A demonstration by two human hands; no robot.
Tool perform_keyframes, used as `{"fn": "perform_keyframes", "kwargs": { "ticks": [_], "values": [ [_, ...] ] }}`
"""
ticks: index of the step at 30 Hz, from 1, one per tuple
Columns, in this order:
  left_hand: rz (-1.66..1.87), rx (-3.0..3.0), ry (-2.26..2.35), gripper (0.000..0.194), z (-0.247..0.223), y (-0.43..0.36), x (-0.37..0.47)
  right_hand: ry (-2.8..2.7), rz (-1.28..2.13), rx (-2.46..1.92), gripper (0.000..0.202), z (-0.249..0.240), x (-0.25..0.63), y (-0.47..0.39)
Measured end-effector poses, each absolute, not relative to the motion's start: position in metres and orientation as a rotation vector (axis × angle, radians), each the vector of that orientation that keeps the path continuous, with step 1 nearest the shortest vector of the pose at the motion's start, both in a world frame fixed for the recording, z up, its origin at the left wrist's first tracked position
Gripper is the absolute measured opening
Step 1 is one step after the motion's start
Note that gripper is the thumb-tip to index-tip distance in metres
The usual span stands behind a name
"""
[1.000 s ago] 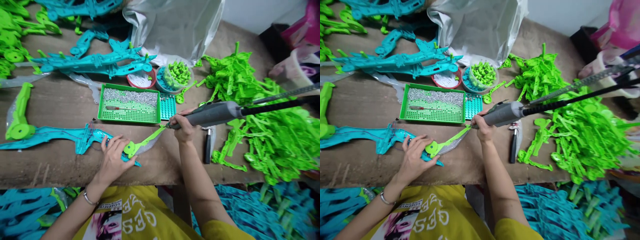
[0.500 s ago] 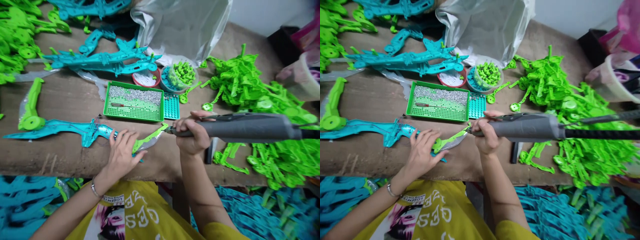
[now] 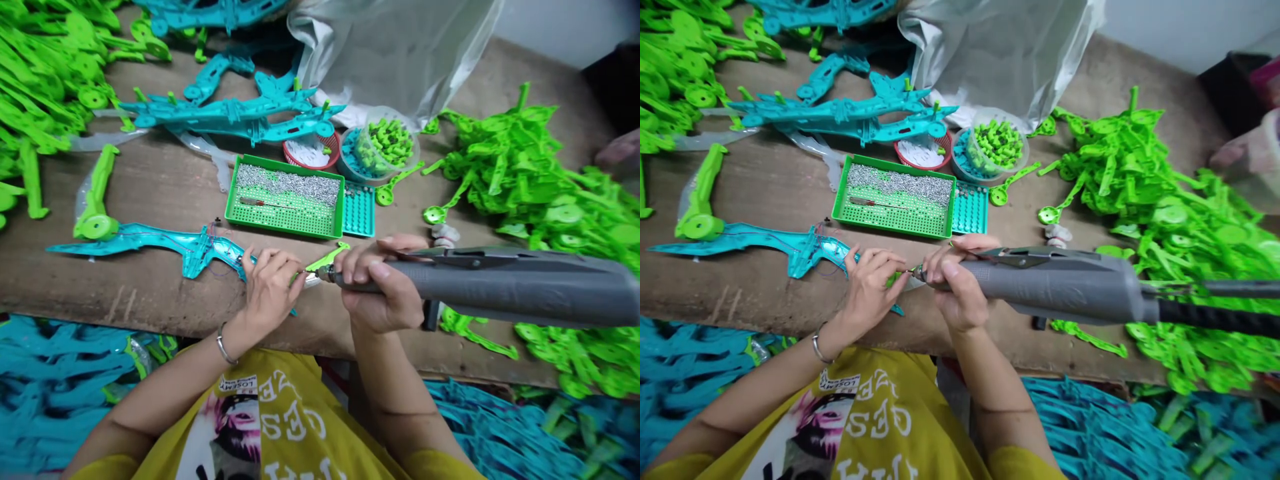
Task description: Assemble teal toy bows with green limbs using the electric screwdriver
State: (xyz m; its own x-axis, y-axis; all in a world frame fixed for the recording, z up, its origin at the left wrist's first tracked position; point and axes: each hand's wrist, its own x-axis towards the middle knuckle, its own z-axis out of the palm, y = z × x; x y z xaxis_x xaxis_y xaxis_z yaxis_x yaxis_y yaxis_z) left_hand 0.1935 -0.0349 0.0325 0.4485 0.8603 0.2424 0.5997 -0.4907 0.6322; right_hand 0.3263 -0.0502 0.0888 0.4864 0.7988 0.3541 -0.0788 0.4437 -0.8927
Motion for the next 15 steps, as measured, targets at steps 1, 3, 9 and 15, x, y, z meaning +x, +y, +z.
{"fn": "perform_keyframes", "kwargs": {
  "ticks": [1,3,9,15],
  "values": [
    [0.753,2.248,1.224,0.006,0.033,-0.035,0.194,-0.916,0.645,-0.956,0.008,0.088,0.326,-0.051],
    [0.742,2.26,1.219,0.005,0.033,-0.034,0.194,-0.916,0.65,-0.952,0.008,0.085,0.325,-0.051],
    [0.743,2.267,1.204,0.005,0.034,-0.035,0.195,-0.863,0.661,-0.915,0.015,0.077,0.324,-0.051],
    [0.714,2.297,1.15,0.006,0.031,-0.035,0.198,-0.938,0.731,-0.937,0.017,0.073,0.33,-0.056]
  ]
}}
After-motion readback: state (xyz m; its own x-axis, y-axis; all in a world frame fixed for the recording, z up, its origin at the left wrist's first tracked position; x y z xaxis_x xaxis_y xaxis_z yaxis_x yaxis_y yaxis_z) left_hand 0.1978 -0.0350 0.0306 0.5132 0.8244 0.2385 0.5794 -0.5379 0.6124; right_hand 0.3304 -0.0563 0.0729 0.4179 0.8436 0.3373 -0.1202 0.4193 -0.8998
